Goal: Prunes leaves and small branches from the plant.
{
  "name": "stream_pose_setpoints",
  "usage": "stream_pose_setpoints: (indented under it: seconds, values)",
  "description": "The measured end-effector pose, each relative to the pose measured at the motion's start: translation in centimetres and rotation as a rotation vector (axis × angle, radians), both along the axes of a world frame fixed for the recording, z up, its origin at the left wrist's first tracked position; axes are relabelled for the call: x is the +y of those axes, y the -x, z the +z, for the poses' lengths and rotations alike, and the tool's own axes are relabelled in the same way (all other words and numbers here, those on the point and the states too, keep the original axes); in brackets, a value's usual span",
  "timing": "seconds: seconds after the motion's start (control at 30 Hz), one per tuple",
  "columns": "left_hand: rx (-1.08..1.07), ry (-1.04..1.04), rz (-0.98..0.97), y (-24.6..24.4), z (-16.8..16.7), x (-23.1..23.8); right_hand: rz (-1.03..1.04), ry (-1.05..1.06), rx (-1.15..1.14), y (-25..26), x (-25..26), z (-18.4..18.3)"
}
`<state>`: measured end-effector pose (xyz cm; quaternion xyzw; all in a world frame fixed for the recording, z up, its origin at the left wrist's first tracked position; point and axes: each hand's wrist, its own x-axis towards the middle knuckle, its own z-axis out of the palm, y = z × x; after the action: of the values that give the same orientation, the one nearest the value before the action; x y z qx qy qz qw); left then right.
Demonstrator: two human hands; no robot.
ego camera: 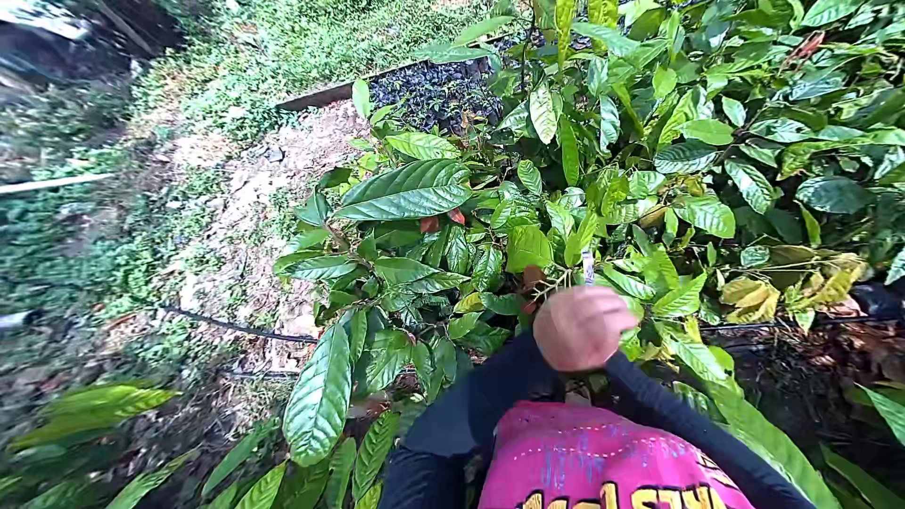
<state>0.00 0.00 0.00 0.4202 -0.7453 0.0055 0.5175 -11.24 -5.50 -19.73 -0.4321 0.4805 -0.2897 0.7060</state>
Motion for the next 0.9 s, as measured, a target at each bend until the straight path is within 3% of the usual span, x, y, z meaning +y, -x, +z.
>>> stream_pose_setpoints:
  seconds: [0.1,0.13,0.23,0.37,0.5,0.6,0.67,0.8,0.9]
  values:
    - [-0.115,-1.076,0.343,-3.4,-4.1,-5.5,0.088,-0.097,-0.046,0.0,3.2,-1.4]
    - [-0.153,-1.316,0.397,-4.3,-6.1,-6.5,0.12,-0.115,-0.045,0.0,4.0,-1.6]
    - [-0.244,-1.641,0.437,-5.0,-10.1,-5.0,0.205,-0.126,0.002,0.3,5.1,-1.6]
    - [-0.308,-1.708,0.232,-5.2,-12.7,-2.1,0.306,-0.097,0.139,0.8,5.7,-2.4]
    - [-0.221,-1.684,0.036,-6.0,-14.2,-0.9,0.365,-0.075,0.208,1.2,6.4,-3.9]
    - [-0.205,-1.688,0.018,-6.6,-14.8,-0.5,0.324,-0.134,0.261,1.5,5.9,-3.2]
    - [-0.141,-1.688,0.024,-7.0,-15.3,-0.1,0.318,-0.032,0.388,2.0,4.9,-3.0]
    - [0.089,-1.728,0.042,-6.9,-15.3,0.2,0.492,0.299,0.653,3.6,3.0,-3.0]
    - [0.266,-1.746,0.097,-6.4,-15.8,-0.1,0.644,0.31,0.765,3.1,2.5,-1.6]
